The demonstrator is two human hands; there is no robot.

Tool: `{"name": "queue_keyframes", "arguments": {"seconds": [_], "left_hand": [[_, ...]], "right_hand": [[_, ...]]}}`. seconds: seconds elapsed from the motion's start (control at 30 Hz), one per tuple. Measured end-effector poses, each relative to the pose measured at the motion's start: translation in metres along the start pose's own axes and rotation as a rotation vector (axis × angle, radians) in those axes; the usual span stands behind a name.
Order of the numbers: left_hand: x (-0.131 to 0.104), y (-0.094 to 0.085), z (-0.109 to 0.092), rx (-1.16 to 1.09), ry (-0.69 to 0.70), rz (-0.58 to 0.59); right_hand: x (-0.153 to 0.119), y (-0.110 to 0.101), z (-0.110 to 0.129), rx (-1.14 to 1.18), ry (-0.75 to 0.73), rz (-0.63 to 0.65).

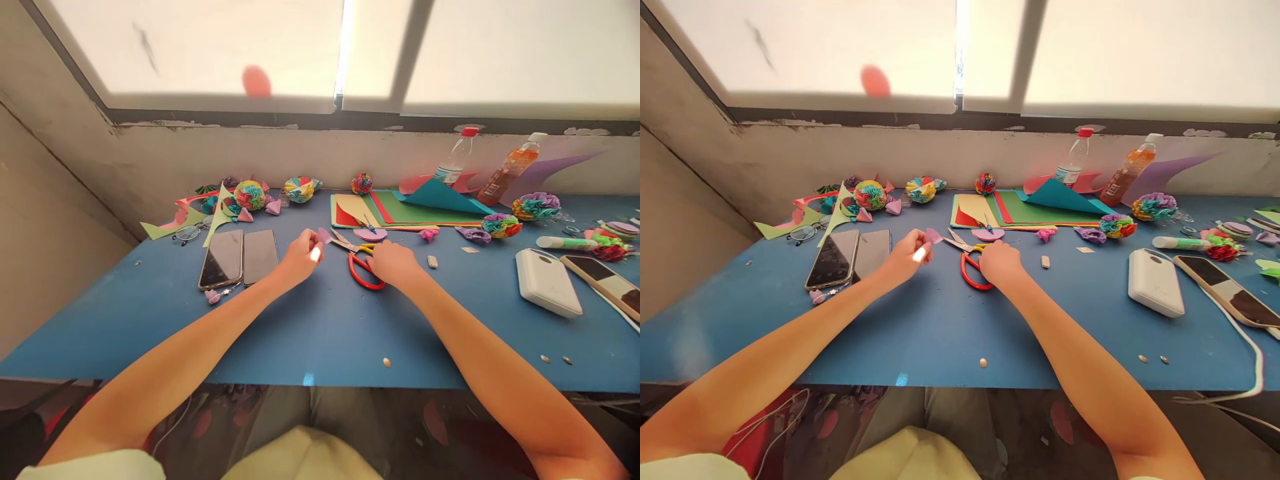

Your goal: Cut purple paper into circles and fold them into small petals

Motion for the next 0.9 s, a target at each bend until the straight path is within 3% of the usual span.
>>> {"name": "queue_keyframes", "arguments": {"seconds": [0.17,0.3,0.4,0.5,0.67,0.83,0.9], "left_hand": [[0.007,-0.001,0.009,-0.236,-0.063,-0.009],[0.009,-0.01,0.014,-0.246,-0.123,-0.065],[0.009,-0.018,0.012,-0.227,-0.097,-0.118],[0.009,-0.024,0.008,-0.263,-0.06,-0.151],[0.007,-0.032,0.012,-0.347,-0.138,-0.189],[0.005,-0.047,0.014,-0.284,-0.133,-0.286],[0.004,-0.051,0.013,-0.273,-0.125,-0.316]], "right_hand": [[0.003,-0.001,0.008,0.188,-0.093,-0.069],[-0.007,-0.001,0.021,0.236,-0.193,-0.021],[-0.011,0.0,0.022,0.211,-0.167,-0.002],[-0.008,-0.001,0.023,0.161,-0.178,-0.103],[-0.002,0.003,0.023,0.212,-0.196,-0.199],[-0.005,-0.008,0.014,0.499,-0.095,-0.334],[-0.005,-0.008,0.012,0.693,-0.065,-0.316]]}}
Point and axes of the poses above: each hand's wrist, its own x-axis towards the middle knuckle, its own y-axis out of the palm, z = x × y, the point moved 8 cm from there along x, towards the middle knuckle, and after that the axes turned 15 degrees about x, right-handed, at the moved point
